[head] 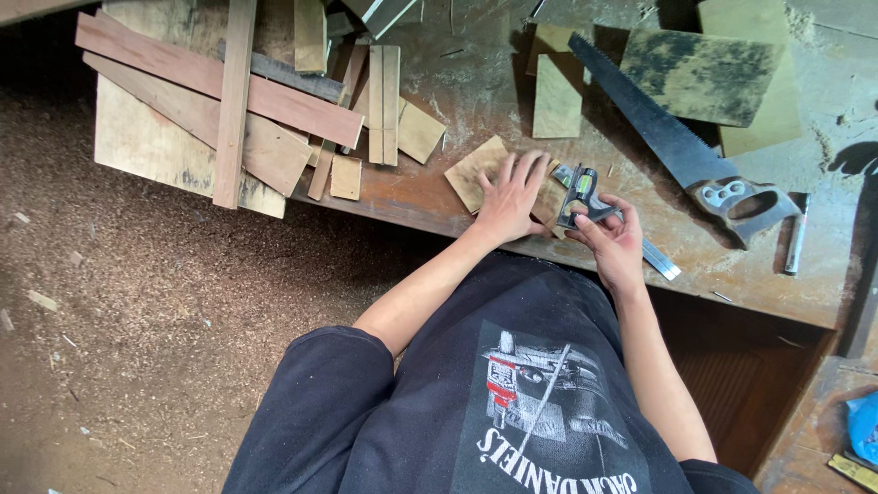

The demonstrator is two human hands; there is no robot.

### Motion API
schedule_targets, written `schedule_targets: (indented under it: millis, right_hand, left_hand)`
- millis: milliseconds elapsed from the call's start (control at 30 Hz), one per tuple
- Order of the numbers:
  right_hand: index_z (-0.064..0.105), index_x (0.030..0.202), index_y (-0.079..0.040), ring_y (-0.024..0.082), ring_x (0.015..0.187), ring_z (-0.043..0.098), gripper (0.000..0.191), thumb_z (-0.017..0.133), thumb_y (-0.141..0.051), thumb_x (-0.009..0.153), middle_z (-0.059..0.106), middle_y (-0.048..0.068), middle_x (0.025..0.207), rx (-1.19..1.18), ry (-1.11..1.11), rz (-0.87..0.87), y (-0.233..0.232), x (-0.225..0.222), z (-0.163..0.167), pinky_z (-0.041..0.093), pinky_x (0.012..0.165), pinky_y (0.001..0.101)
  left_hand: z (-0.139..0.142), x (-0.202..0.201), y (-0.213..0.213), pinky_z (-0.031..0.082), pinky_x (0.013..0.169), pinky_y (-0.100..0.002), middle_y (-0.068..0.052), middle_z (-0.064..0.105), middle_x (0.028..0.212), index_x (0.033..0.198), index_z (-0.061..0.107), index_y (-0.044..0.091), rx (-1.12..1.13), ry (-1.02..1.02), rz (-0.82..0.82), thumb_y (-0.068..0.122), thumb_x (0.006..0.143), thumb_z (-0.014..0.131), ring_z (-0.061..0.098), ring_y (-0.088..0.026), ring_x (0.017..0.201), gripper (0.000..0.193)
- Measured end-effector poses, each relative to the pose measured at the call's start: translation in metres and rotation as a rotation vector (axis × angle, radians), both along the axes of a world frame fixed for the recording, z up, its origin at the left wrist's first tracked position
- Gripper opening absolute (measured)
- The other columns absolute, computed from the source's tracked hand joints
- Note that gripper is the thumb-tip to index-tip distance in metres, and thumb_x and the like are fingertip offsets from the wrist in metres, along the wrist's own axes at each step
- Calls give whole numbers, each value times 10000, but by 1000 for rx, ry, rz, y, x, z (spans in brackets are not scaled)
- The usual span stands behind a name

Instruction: The person measures a small wood piece with a steel ruler, marks it with a marker, then aligns several wood pieces together and hammers nails into them to assemble a small wooden box on the workbench.

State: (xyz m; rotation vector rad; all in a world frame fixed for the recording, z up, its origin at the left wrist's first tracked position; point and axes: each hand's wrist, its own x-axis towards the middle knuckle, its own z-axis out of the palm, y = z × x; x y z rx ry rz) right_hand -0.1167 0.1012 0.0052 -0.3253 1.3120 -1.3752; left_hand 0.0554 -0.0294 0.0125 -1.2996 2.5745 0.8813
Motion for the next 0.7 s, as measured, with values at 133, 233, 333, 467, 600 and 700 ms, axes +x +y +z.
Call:
schedule_targets:
  millis: [133, 233, 333, 467, 600, 700]
  right_hand:
    - [427, 1380, 3, 192, 1188, 670, 481, 691, 38, 979, 699, 170, 1237, -41, 175, 109, 11, -26, -5, 534, 1053, 309]
    - [442, 1362, -3, 178, 1196, 663, 465, 698, 25, 976, 697, 160, 1243, -60, 202, 125, 16, -43, -11, 522, 1062, 294]
    - [442, 1342, -9, 179, 1208, 658, 434, 689, 19, 987, 696, 160, 1256, -86, 208, 120, 18, -55, -21, 521, 1064, 301]
    - [442, 1334, -13, 187, 1230, 666, 396, 670, 19, 1011, 695, 163, 1272, -137, 219, 116, 17, -65, -33, 523, 1095, 306]
    - [433, 1336, -10, 183, 1248, 660, 375, 660, 15, 1037, 695, 176, 1277, -213, 203, 102, 13, -72, -37, 514, 1111, 298]
    - [436, 1337, -6, 176, 1233, 661, 361, 651, 8, 1047, 683, 174, 1263, -190, 232, 107, 7, -75, -37, 530, 1093, 295]
  left_hand:
    - [-8, -27, -2, 310, 993, -779, 8, 284, 1612, 1613, 271, 213, -128, 25, -120, 237, 567, 940, 290, -346, 1434, 1242]
    - [-13, -33, 2, 316, 1003, -787, 16, 312, 1608, 1608, 319, 227, -173, 34, -150, 206, 604, 943, 312, -324, 1458, 1183]
    - [-10, -37, 6, 299, 1041, -784, -37, 324, 1557, 1549, 328, 171, -71, 16, -112, 315, 517, 977, 312, -310, 1454, 1228]
    - [-3, -34, 23, 270, 1052, -781, -109, 346, 1490, 1494, 370, 140, -25, 40, 42, 401, 477, 1010, 310, -331, 1421, 1230]
    - [3, -22, 31, 292, 1073, -715, -93, 350, 1471, 1485, 379, 190, -62, 59, 66, 378, 450, 1010, 321, -314, 1431, 1227]
    - [-3, -9, 27, 280, 1065, -703, -89, 321, 1488, 1505, 353, 225, -105, 48, 35, 363, 433, 1013, 313, -320, 1428, 1267]
